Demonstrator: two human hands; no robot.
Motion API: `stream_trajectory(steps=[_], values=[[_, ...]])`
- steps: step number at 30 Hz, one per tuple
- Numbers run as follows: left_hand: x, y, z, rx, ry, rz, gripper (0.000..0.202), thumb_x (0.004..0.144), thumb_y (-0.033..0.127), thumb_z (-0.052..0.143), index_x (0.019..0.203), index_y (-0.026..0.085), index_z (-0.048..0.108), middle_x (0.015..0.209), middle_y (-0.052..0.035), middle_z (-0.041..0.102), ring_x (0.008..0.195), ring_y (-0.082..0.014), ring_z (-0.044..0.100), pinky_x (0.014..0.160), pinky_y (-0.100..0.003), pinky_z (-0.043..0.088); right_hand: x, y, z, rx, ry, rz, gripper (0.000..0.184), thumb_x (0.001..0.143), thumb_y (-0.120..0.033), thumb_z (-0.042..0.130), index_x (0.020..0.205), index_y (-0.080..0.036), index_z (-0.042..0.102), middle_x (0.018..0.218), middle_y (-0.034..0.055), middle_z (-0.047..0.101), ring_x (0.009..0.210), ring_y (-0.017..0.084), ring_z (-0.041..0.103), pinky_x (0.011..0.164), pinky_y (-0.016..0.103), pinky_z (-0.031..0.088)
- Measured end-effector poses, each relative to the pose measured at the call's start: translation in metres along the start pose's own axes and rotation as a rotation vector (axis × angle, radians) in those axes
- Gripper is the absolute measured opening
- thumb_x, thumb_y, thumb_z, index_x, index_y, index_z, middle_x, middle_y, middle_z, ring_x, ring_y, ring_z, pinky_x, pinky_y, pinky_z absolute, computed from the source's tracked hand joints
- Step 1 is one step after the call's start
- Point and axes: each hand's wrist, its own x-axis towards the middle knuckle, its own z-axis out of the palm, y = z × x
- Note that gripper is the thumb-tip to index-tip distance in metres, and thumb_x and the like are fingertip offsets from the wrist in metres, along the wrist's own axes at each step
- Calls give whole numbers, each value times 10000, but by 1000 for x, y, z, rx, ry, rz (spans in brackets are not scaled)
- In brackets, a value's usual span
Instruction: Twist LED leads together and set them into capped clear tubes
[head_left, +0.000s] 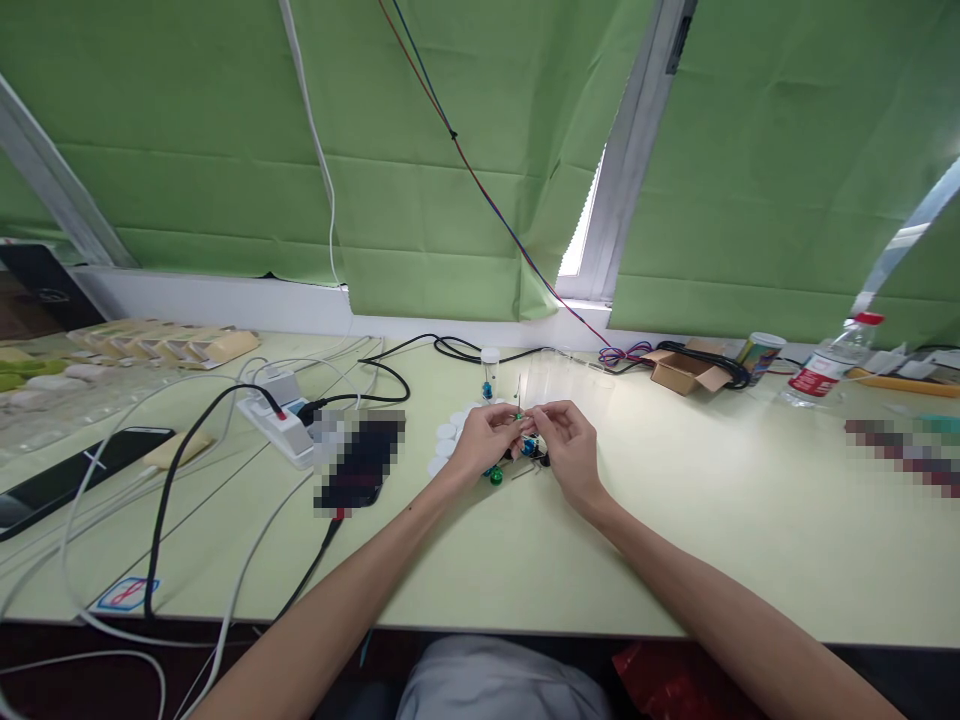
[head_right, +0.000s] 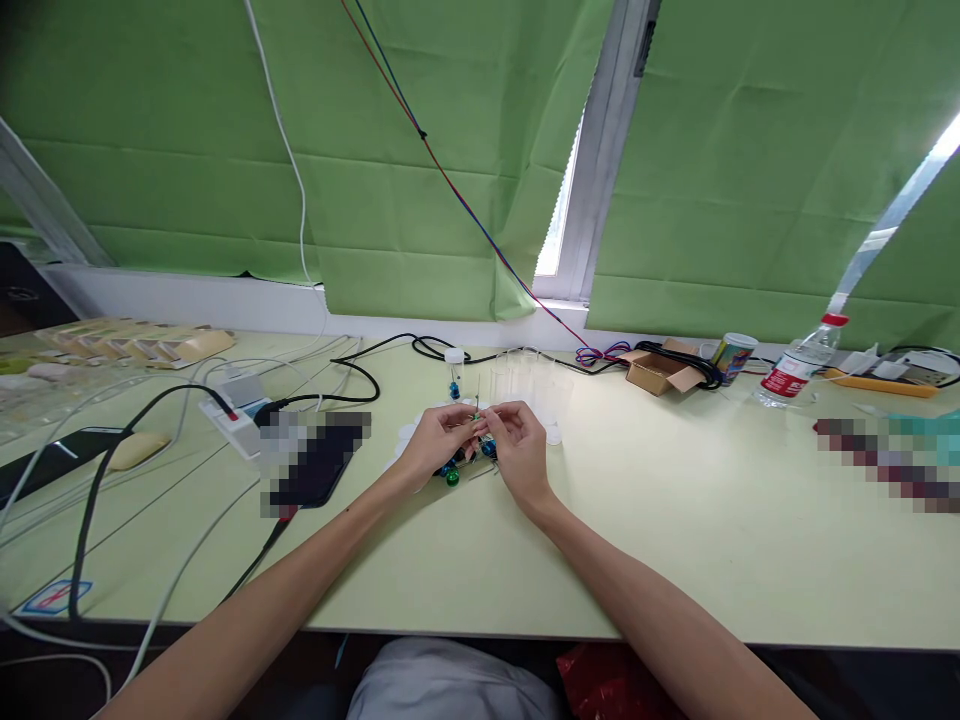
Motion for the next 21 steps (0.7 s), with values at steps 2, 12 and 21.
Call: stream_trajectory(steps=[2, 12, 21], values=[[0, 0, 0, 10, 7, 7, 337, 708, 466, 719, 835, 158, 666, 562, 17, 568, 461, -112, 510, 489, -251, 427, 0, 0, 0, -2, -5, -1, 227, 841, -409, 651, 852, -194, 577, 856, 50, 689, 731, 174, 666, 750, 350, 565], [0, -4, -2, 91, 41, 79, 298, 746, 445, 681, 851, 167, 663, 581, 14, 572, 450, -115, 518, 487, -250, 425, 0, 3, -2, 7, 0, -15, 179, 860, -359, 641, 875, -188, 589, 829, 37, 675, 729, 161, 650, 745, 328, 548], [-1, -2, -1, 185, 107, 124, 212, 770, 385, 623, 841, 189, 662, 570, 12, 583, 437, -125, 517, 486, -262, 432, 0, 0, -2, -54, 18, 7, 204, 855, -390, 632, 858, -192, 586, 749, 14, 641, 668, 157, 627, 688, 317, 535]])
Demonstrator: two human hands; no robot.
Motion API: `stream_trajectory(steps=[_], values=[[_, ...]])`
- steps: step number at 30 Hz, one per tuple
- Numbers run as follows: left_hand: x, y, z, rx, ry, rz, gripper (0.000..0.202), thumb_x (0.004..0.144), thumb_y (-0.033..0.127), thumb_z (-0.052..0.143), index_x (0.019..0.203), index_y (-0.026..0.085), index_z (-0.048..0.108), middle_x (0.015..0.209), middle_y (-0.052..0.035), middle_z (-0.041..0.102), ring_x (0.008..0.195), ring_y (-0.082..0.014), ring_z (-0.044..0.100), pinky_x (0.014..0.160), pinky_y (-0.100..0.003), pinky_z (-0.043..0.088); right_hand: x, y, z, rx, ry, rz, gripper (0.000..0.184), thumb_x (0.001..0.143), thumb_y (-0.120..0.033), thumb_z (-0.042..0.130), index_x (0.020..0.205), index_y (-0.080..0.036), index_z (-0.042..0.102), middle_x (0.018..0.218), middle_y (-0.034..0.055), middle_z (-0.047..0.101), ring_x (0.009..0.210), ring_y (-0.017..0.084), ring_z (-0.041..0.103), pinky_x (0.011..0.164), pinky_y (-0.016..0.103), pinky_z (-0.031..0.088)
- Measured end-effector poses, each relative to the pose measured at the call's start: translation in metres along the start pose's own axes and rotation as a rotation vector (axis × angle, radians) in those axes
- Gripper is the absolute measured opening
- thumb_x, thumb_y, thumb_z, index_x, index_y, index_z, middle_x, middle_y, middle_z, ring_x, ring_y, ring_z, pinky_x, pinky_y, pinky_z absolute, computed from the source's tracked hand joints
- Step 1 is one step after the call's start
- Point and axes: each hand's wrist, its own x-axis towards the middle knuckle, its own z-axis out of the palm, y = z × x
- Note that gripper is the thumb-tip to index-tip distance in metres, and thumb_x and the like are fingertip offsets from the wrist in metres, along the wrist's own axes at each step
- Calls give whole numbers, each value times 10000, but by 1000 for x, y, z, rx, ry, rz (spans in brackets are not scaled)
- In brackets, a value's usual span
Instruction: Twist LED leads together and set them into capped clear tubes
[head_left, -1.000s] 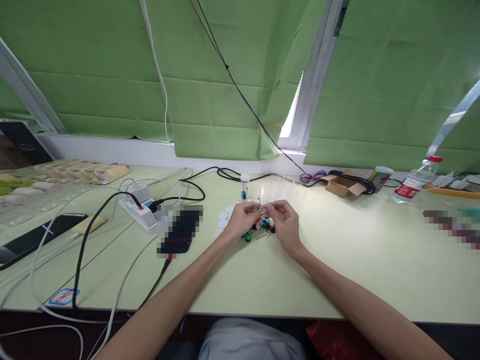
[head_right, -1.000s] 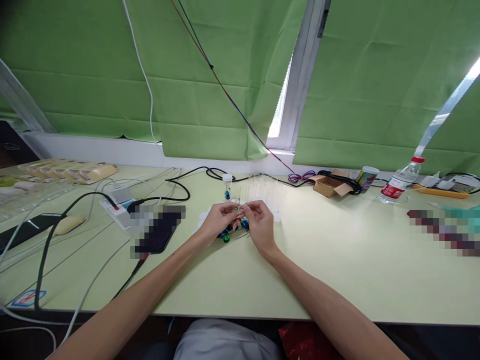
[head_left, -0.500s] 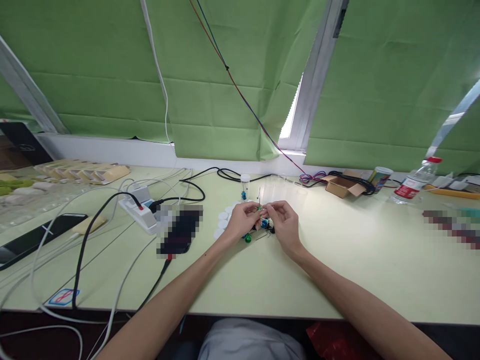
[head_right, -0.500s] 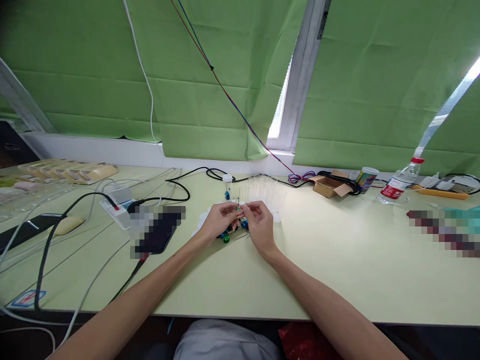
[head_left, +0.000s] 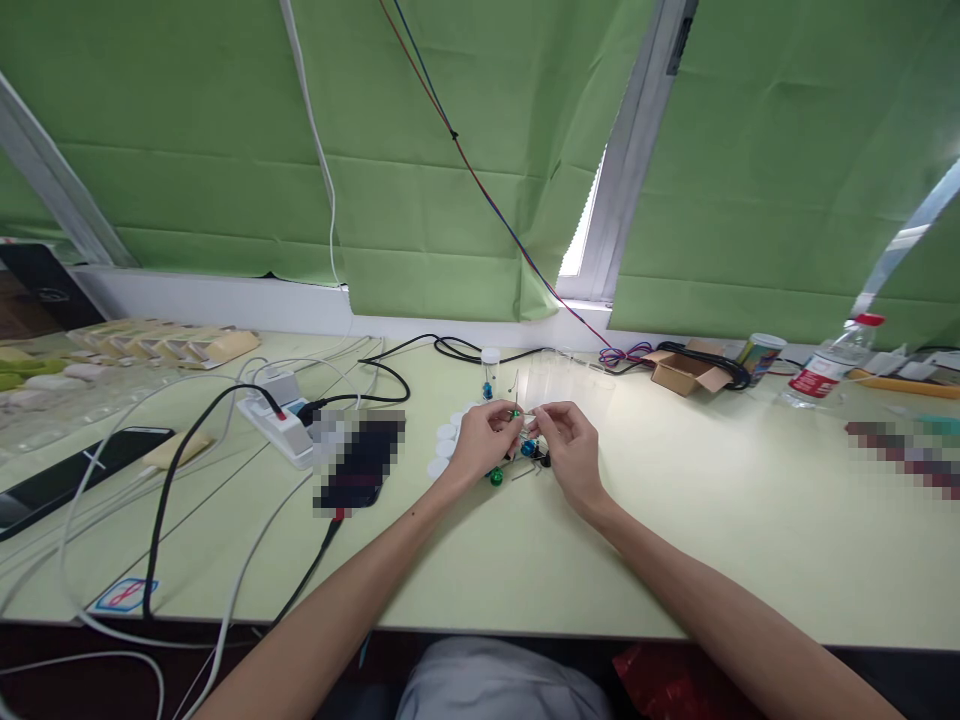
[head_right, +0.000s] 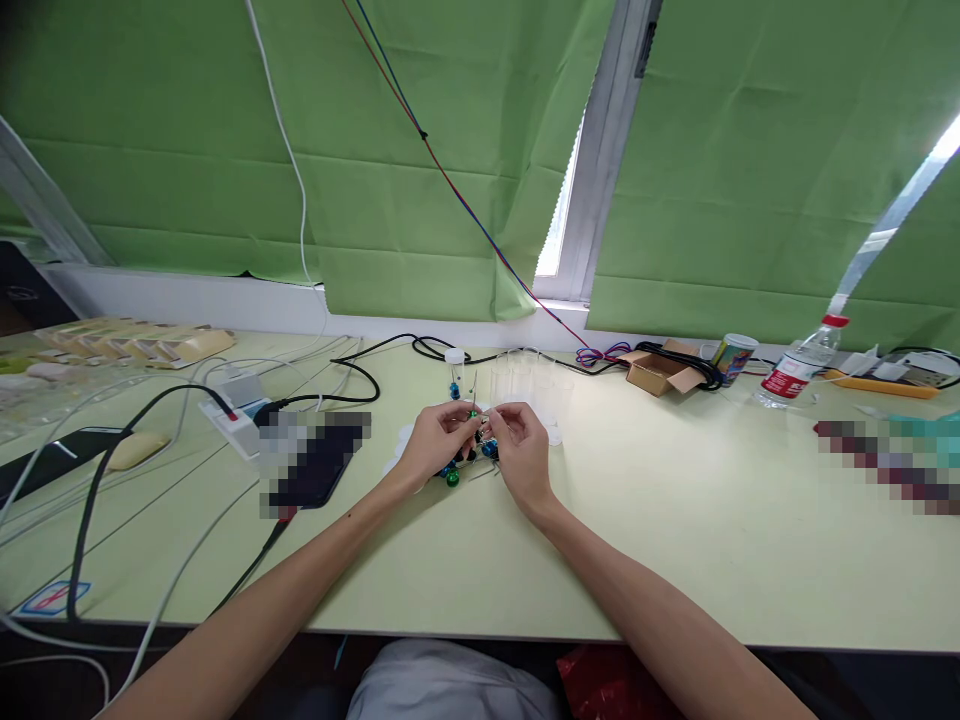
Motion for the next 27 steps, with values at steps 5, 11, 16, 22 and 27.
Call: stream_trajectory(steps=[5, 11, 16, 22, 27], values=[[0, 3, 0, 27, 36, 2, 197, 758, 376, 625, 815, 191, 663, 559, 11, 588, 436, -127, 516, 495, -263, 433, 1, 4, -1, -21, 9, 14, 231, 853, -418, 627, 860, -191, 581, 735, 11, 636, 676, 161, 623, 676, 312, 530], [0, 5, 0, 71, 69, 3, 192, 749, 363, 624, 824, 189, 655, 555, 11, 584, 442, -133, 524, 505, -267, 429, 1, 3, -1, -29, 9, 30, 231, 851, -415, 631, 839, -193, 570, 690, -4, 626, 614, 148, 606, 637, 298, 520], [0, 3, -1, 80, 79, 21, 207, 754, 378, 621, 835, 193, 664, 571, 6, 585, 483, -141, 543, 526, -266, 429, 0, 0, -1, -38, 9, 57, 256, 845, -445, 630, 818, -198, 568, 650, -11, 621, 567, 145, 594, 591, 289, 506], [2, 0, -1, 73, 99, 7, 218, 731, 379, 641, 834, 191, 681, 570, 3, 586, 489, -135, 514, 518, -260, 413, 0, 4, -2, -47, 14, 79, 298, 842, -481, 622, 805, -189, 579, 633, -1, 622, 530, 135, 578, 547, 272, 487], [2, 1, -1, 104, 109, 20, 203, 743, 363, 629, 835, 190, 679, 572, 2, 584, 476, -130, 500, 518, -261, 413, 1, 2, -2, -41, 20, 98, 304, 823, -477, 645, 764, -186, 579, 639, 6, 625, 504, 127, 560, 512, 264, 478]])
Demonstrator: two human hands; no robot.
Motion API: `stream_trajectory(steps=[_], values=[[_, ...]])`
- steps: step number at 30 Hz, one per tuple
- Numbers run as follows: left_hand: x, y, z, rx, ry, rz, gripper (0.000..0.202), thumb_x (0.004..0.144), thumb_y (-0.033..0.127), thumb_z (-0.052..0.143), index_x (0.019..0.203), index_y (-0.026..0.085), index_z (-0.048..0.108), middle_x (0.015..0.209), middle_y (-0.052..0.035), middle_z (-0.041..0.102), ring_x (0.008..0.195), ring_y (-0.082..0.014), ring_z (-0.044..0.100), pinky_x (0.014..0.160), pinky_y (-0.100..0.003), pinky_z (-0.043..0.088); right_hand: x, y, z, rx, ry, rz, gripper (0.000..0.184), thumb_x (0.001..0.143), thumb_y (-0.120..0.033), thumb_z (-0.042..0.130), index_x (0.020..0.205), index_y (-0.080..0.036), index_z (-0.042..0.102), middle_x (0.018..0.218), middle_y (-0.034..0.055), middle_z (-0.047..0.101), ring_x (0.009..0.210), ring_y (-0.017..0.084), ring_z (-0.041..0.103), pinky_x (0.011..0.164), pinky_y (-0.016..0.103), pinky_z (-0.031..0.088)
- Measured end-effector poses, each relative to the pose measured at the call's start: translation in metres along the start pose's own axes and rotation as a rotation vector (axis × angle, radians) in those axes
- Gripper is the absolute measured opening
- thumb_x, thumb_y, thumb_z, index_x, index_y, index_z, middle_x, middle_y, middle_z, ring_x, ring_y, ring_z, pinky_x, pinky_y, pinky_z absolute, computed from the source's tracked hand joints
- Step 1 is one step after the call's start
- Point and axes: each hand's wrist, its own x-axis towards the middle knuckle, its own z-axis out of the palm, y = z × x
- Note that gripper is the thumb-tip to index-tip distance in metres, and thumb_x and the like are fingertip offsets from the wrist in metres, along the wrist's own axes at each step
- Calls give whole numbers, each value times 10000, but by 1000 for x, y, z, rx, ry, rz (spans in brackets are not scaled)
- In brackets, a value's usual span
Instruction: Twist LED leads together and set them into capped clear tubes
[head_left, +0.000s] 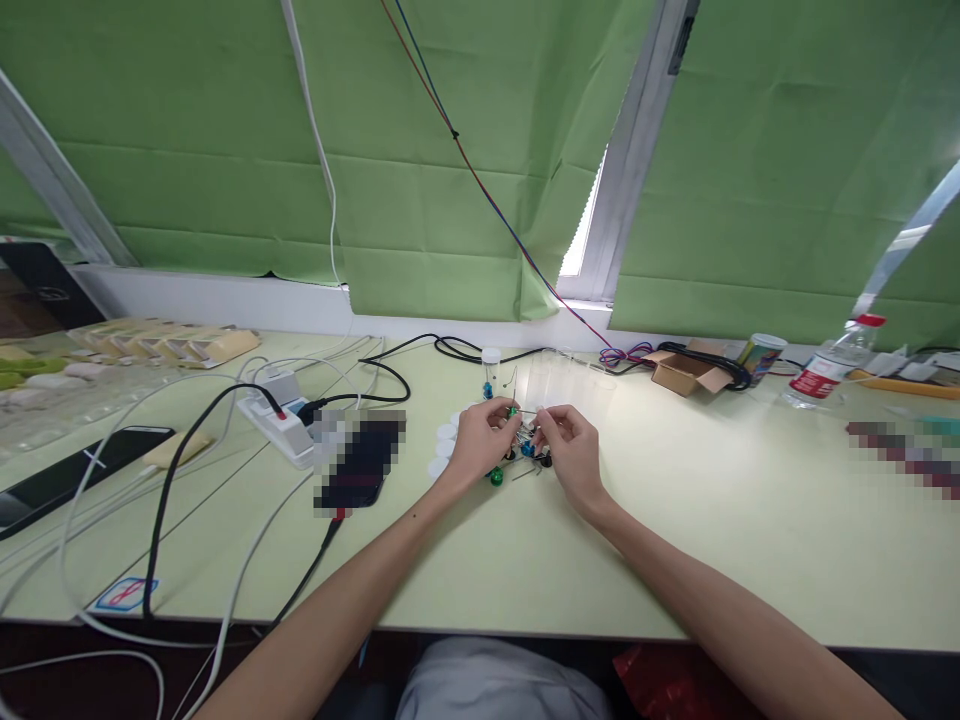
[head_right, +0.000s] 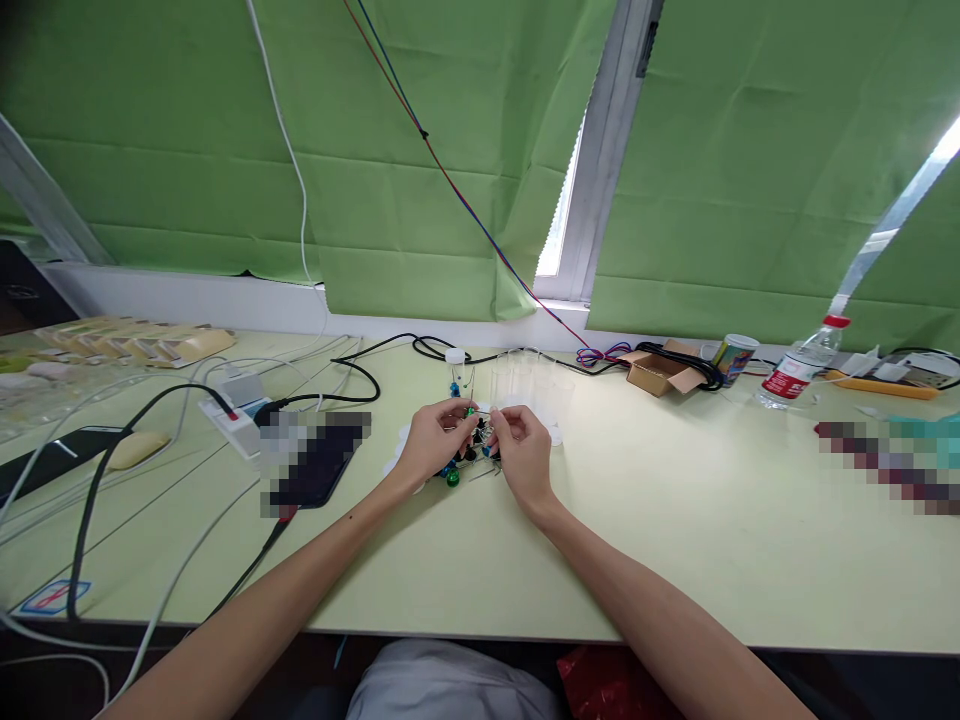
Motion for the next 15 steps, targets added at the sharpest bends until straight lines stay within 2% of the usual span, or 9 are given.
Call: stream_trajectory(steps=[15], values=[[1, -5, 1, 47, 21, 31, 216, 763, 366, 611, 847, 177, 674, 575, 2, 577, 481, -127, 511, 521, -254, 420, -2, -3, 0, -61, -17, 27, 370, 825, -528, 620, 700, -186, 555, 557, -7, 583, 422, 112, 510, 425, 245, 422]])
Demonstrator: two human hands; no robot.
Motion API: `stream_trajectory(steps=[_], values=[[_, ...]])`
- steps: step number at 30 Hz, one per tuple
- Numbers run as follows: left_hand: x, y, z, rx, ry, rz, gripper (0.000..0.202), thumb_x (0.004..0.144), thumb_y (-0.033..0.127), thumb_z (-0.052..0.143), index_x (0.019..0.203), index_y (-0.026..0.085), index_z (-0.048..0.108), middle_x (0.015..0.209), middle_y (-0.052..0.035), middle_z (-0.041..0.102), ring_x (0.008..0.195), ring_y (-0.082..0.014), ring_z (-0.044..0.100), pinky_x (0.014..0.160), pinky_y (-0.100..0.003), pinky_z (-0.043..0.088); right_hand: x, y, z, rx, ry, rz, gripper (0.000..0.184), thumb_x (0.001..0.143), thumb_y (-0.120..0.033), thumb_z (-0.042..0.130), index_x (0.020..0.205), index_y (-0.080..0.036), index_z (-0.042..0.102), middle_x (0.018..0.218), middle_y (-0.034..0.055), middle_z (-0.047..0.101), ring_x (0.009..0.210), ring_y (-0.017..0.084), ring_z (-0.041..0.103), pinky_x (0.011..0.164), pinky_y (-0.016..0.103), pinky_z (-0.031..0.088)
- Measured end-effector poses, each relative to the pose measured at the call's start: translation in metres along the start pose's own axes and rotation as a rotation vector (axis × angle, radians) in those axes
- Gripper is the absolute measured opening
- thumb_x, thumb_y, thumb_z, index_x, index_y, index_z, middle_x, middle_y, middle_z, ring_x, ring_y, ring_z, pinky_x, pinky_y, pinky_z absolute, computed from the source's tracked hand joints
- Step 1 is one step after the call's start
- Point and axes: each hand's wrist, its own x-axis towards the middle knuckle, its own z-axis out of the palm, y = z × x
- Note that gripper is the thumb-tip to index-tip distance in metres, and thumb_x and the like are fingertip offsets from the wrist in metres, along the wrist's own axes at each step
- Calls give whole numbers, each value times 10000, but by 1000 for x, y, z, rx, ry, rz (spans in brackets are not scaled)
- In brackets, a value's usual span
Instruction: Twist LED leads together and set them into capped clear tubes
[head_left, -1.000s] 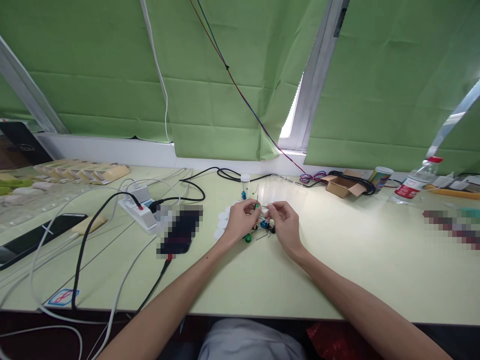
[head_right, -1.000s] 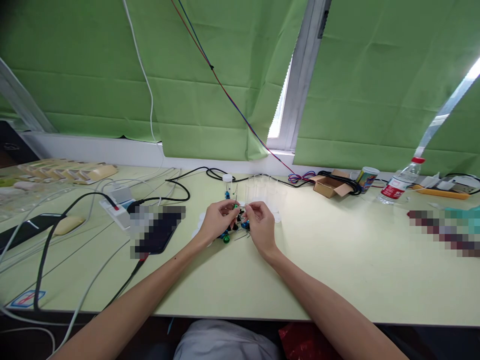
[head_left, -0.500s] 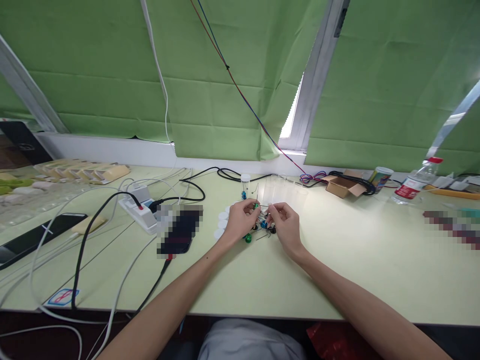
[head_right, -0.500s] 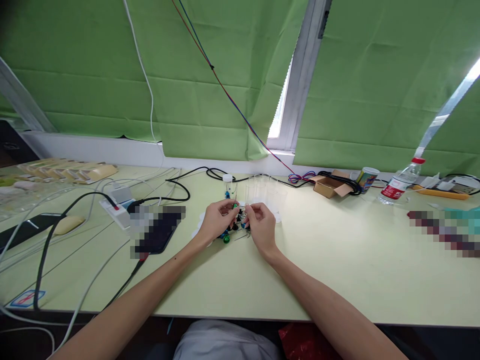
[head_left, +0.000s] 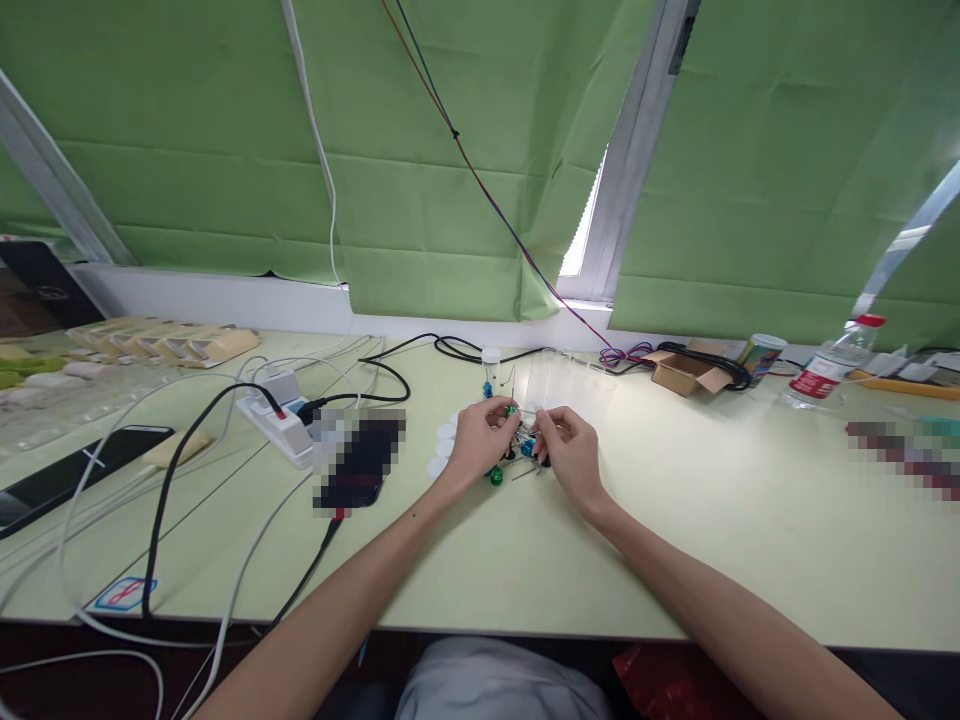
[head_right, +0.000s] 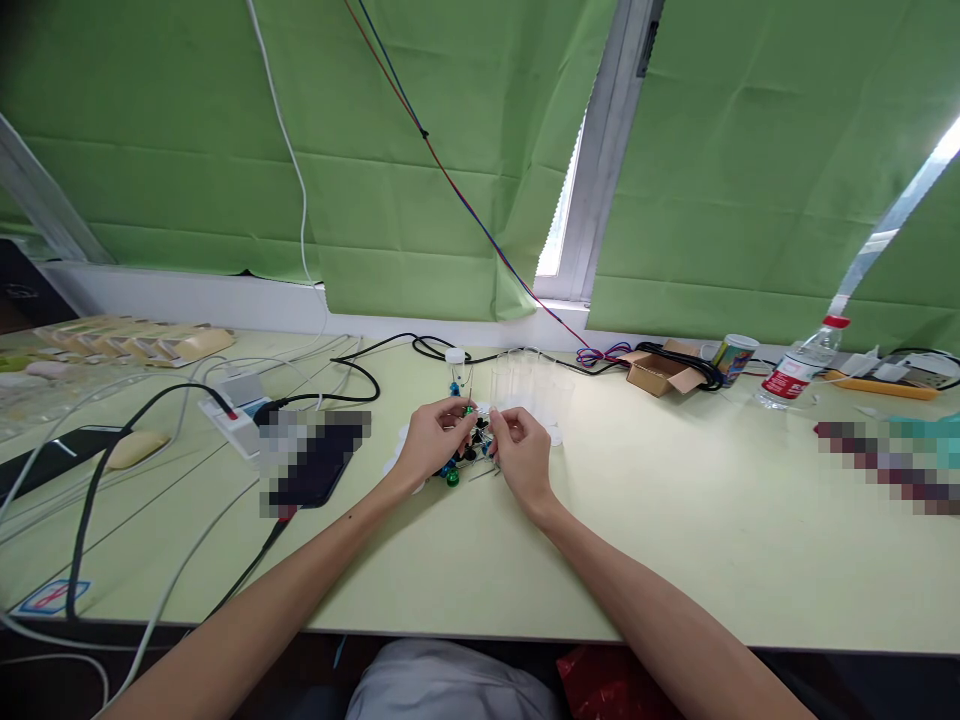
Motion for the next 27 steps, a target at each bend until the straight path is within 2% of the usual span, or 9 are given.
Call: stream_trajectory(steps=[6, 14, 27], values=[[-1, 3, 0, 80, 7, 15, 228, 778, 355, 587, 864, 164, 677, 563, 8, 575, 475, -120, 501, 537, -252, 433, -1, 0, 0, -82, -3, -16, 396, 845, -553, 576, 697, -188, 542, 584, -3, 586, 444, 115, 511, 436, 243, 410], [-1, 5, -1, 97, 10, 9, 216, 775, 340, 577, 853, 165, 676, 552, 13, 565, 471, -118, 491, 542, -249, 431, -2, 6, -1, -178, -30, -91, 378, 913, -510, 486, 707, -196, 533, 596, -11, 571, 464, 108, 500, 475, 237, 404], [0, 4, 0, 66, 21, -3, 225, 743, 351, 597, 836, 168, 689, 553, 17, 538, 456, -108, 459, 506, -241, 402, -2, 4, -1, -249, -82, -88, 392, 953, -459, 408, 670, -202, 493, 558, -23, 546, 453, 107, 488, 488, 232, 383]])
